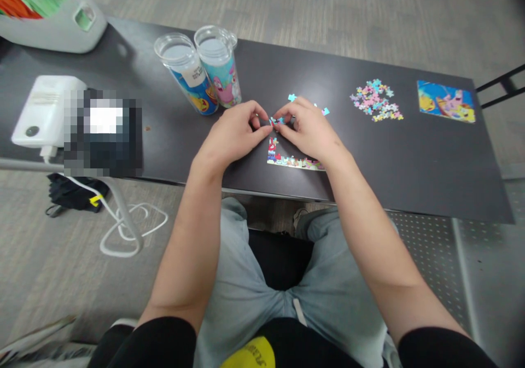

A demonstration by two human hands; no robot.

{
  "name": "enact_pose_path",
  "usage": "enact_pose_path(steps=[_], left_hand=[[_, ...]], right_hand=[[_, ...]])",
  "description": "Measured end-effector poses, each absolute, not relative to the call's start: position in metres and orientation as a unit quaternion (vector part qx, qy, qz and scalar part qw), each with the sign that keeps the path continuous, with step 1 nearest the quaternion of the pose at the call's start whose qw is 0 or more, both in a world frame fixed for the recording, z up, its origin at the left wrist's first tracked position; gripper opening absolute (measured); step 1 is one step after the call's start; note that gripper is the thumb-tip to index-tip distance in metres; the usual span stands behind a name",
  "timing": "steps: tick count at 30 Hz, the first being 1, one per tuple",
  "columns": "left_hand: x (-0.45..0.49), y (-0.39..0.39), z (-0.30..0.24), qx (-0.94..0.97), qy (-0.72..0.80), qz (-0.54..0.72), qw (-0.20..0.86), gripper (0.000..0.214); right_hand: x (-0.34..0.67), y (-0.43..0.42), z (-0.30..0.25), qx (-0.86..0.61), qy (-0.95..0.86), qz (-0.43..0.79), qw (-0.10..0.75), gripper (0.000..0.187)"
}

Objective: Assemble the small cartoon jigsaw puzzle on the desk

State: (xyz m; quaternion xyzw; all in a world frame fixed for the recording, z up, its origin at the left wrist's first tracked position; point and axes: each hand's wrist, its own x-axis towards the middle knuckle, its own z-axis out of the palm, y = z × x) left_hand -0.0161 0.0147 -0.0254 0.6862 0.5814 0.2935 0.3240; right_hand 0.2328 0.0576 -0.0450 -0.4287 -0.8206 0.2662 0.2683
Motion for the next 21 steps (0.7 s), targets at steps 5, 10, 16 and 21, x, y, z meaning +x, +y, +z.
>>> enact_pose_path(steps=[5,10,16,21], left_hand=[[0.0,0.017,-0.026,0.696,0.618,0.281,0.234,0.019],[0.008,0.017,-0.022,0.694,0.647,0.249,0.195,0.012],[-0.004,0.018,-0.028,0.688,0.615,0.282,0.263,0.017],[-0.011,0.019,-0.024,0.669,0.571,0.326,0.346,0.006]], right_hand=[[0.245,0.06,-0.046,-0.422,-0.824,0.272,0.262,0.013],[0.256,0.06,-0.043,-0.466,-0.818,0.233,0.244,0.005],[0.256,0.059,-0.04,-0.482,-0.82,0.2,0.237,0.015],[0.251,0.056,-0.038,-0.473,-0.824,0.2,0.24,0.016]])
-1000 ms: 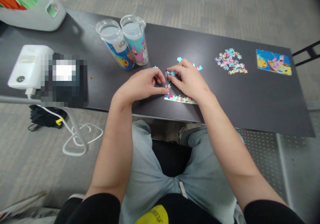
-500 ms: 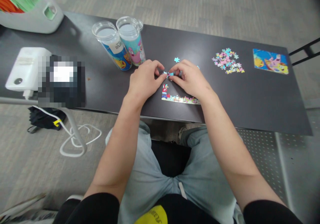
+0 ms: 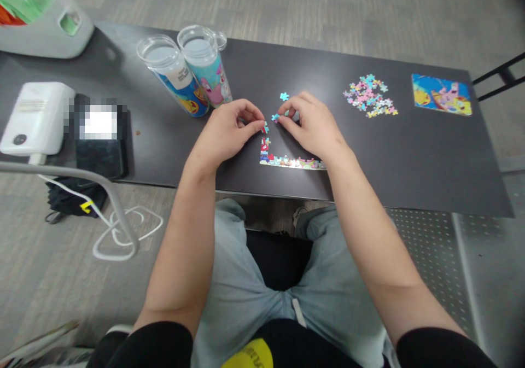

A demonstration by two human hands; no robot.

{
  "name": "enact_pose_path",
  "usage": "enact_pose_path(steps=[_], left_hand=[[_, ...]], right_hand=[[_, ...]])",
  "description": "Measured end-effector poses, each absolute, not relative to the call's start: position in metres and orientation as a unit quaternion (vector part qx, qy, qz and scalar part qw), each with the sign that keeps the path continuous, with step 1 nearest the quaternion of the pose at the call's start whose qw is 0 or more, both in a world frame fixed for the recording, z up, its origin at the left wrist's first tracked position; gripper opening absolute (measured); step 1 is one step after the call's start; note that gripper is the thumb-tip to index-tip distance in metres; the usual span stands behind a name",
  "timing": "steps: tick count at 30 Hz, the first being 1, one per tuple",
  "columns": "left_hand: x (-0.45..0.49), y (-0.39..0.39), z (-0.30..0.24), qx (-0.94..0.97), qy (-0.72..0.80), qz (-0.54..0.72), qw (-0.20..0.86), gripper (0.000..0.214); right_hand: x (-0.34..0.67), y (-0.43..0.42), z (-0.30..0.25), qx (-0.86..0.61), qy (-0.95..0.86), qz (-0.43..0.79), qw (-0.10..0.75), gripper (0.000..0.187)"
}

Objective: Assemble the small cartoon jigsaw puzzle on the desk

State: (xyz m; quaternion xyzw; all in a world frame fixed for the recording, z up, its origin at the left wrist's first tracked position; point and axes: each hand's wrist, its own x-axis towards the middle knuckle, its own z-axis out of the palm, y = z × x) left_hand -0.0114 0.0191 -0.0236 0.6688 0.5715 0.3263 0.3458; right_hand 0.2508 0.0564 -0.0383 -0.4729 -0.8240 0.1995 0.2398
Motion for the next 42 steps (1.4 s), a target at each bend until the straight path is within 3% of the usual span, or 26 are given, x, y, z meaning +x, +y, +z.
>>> enact_pose_path(steps=[19,33,42], left_hand=[[-0.006,0.021,-0.019,0.692,0.571,0.281,0.342,0.008],[-0.013,0.018,-0.018,0.678,0.576,0.309,0.337,0.012],[-0.03,0.01,-0.032,0.625,0.687,0.315,0.196,0.026]], right_hand=[[0.252,0.057,-0.043,-0.48,-0.823,0.196,0.231,0.008],[0.287,0.064,-0.033,-0.507,-0.791,0.183,0.289,0.013],[0.33,0.069,-0.021,-0.532,-0.773,0.188,0.291,0.009]])
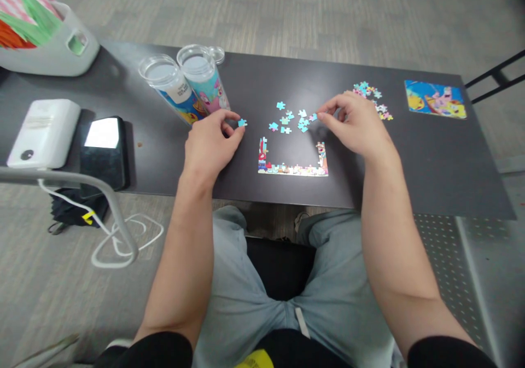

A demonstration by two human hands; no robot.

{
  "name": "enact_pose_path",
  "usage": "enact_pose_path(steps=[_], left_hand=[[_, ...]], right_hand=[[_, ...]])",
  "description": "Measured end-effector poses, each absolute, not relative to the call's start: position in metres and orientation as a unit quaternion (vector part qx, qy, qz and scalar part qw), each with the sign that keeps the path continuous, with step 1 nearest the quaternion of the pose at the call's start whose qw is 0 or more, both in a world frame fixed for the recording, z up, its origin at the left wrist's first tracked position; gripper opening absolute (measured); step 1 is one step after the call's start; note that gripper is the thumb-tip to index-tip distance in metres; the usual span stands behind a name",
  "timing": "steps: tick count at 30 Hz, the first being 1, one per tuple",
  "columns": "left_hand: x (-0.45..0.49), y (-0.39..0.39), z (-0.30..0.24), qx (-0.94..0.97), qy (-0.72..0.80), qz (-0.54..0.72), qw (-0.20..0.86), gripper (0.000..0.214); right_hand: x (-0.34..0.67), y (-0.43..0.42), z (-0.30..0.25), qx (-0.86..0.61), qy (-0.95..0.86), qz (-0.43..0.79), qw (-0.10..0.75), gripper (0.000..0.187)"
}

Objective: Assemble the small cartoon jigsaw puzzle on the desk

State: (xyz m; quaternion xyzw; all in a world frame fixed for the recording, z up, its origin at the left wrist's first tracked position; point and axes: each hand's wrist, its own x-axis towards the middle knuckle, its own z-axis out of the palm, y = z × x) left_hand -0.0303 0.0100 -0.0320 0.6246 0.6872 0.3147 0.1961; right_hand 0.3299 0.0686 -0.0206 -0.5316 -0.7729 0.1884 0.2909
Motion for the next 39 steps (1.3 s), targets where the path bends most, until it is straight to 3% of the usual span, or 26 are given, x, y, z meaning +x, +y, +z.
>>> enact_pose_path(steps=[9,18,32,36,39], left_hand=[[-0.021,0.012,-0.026,0.619,0.717,0.27,0.173,0.013],[-0.029,0.015,-0.036,0.629,0.697,0.3,0.173,0.015],[-0.027,0.015,-0.031,0.628,0.655,0.327,0.264,0.015],[-0.021,0.016,-0.028,0.63,0.614,0.357,0.313,0.015],[-0.017,0.018,-0.026,0.632,0.601,0.351,0.341,0.017]], right_hand=[[0.286,0.056,-0.024,-0.489,-0.812,0.212,0.236,0.01],[0.279,0.056,-0.032,-0.493,-0.809,0.223,0.23,0.012],[0.287,0.054,-0.021,-0.481,-0.792,0.315,0.207,0.01],[0.289,0.053,-0.02,-0.454,-0.797,0.33,0.221,0.024],[0.295,0.052,-0.016,-0.445,-0.801,0.326,0.234,0.024]])
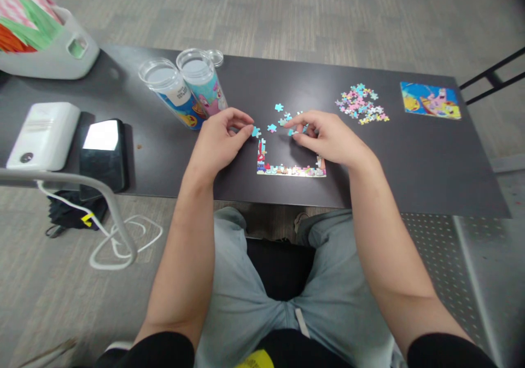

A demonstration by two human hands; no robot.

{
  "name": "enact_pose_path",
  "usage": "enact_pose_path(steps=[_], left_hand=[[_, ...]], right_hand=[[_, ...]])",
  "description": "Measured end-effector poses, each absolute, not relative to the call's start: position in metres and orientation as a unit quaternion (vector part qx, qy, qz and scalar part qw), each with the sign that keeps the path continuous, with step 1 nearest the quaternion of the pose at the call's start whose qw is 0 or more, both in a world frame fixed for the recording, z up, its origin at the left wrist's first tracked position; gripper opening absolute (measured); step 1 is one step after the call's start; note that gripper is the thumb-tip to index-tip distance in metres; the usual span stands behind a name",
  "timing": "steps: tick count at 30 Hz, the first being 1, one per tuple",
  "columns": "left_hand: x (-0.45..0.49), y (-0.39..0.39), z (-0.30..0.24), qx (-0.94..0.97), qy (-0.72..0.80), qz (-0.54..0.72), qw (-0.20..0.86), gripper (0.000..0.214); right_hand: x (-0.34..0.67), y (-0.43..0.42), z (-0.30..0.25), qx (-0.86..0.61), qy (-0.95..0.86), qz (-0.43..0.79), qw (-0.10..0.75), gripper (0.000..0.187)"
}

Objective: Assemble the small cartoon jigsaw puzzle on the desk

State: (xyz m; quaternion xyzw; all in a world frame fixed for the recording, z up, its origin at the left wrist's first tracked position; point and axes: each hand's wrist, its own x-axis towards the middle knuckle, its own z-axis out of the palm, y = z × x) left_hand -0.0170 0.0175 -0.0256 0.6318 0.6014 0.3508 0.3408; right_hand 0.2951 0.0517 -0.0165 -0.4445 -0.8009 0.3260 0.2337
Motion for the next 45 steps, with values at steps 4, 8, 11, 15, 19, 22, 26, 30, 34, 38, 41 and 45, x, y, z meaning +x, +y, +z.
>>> enact_pose_path(steps=[4,8,11,15,19,22,26,30,34,38,41,45], left_hand=[[-0.013,0.021,-0.027,0.627,0.604,0.361,0.335,0.017],[-0.012,0.025,-0.028,0.631,0.596,0.36,0.342,0.016],[-0.011,0.028,-0.029,0.636,0.588,0.362,0.345,0.015],[-0.009,0.033,-0.03,0.642,0.576,0.364,0.351,0.013],[-0.008,0.036,-0.028,0.651,0.583,0.354,0.335,0.009],[-0.008,0.036,-0.026,0.652,0.584,0.361,0.32,0.01],[-0.008,0.037,-0.026,0.652,0.596,0.358,0.302,0.009],[-0.007,0.037,-0.027,0.657,0.605,0.349,0.284,0.009],[-0.008,0.039,-0.027,0.65,0.624,0.335,0.274,0.011],[-0.008,0.041,-0.028,0.651,0.628,0.33,0.27,0.013],[-0.007,0.042,-0.029,0.649,0.634,0.327,0.264,0.014],[-0.005,0.042,-0.029,0.648,0.64,0.327,0.252,0.015]], right_hand=[[0.309,0.051,-0.011,-0.476,-0.785,0.313,0.241,0.022],[0.323,0.054,-0.011,-0.503,-0.761,0.315,0.261,0.023],[0.33,0.057,-0.013,-0.509,-0.753,0.313,0.277,0.023],[0.333,0.057,-0.015,-0.522,-0.743,0.307,0.284,0.022],[0.335,0.057,-0.017,-0.517,-0.735,0.326,0.293,0.022],[0.337,0.059,-0.02,-0.509,-0.722,0.36,0.3,0.023],[0.341,0.063,-0.029,-0.494,-0.702,0.394,0.329,0.024],[0.35,0.068,-0.04,-0.506,-0.689,0.376,0.357,0.019],[0.357,0.07,-0.041,-0.529,-0.696,0.344,0.342,0.013],[0.357,0.069,-0.035,-0.545,-0.705,0.323,0.317,0.025],[0.354,0.067,-0.032,-0.559,-0.711,0.302,0.302,0.022],[0.354,0.066,-0.027,-0.574,-0.712,0.278,0.294,0.02]])
